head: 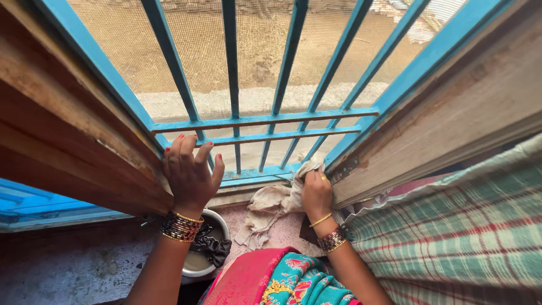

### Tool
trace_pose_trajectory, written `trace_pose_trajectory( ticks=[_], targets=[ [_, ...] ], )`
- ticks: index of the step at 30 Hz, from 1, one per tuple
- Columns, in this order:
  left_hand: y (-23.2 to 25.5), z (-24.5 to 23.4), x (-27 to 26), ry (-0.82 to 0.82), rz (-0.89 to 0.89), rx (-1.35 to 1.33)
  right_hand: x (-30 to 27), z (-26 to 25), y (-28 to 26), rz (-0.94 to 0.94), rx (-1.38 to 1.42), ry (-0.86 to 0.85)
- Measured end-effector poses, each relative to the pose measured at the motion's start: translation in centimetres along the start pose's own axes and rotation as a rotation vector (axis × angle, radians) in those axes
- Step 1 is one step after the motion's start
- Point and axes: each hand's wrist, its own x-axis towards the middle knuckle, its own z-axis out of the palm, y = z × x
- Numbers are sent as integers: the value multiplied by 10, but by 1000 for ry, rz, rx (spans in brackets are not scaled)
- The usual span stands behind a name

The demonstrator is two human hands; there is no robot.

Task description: The person cleans a blue metal window grill using a dark cloth and a white cloth. They repeatedly dip the dark cloth into a metal bowl of water to wet it, then wipe the grill bars. The person switches to a white cloth to wipe the same area, then returns to the dark cloth for further cleaning.

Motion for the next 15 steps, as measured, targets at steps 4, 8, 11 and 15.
trace_pose_trajectory(
  ticks=[4,8,11,15],
  targets=[
    [-5,4,2,-3,-11,8,-5,-16,-17,4,92,-26],
    [-7,10,2,-5,-11,-6,-23,-17,-35,60,376,59],
    [-7,10,2,-3,-11,8,-26,-29,-35,306,463,61],
    [-6,4,2,-6,2,-10,-18,-60,-42,41,346,238]
  ],
)
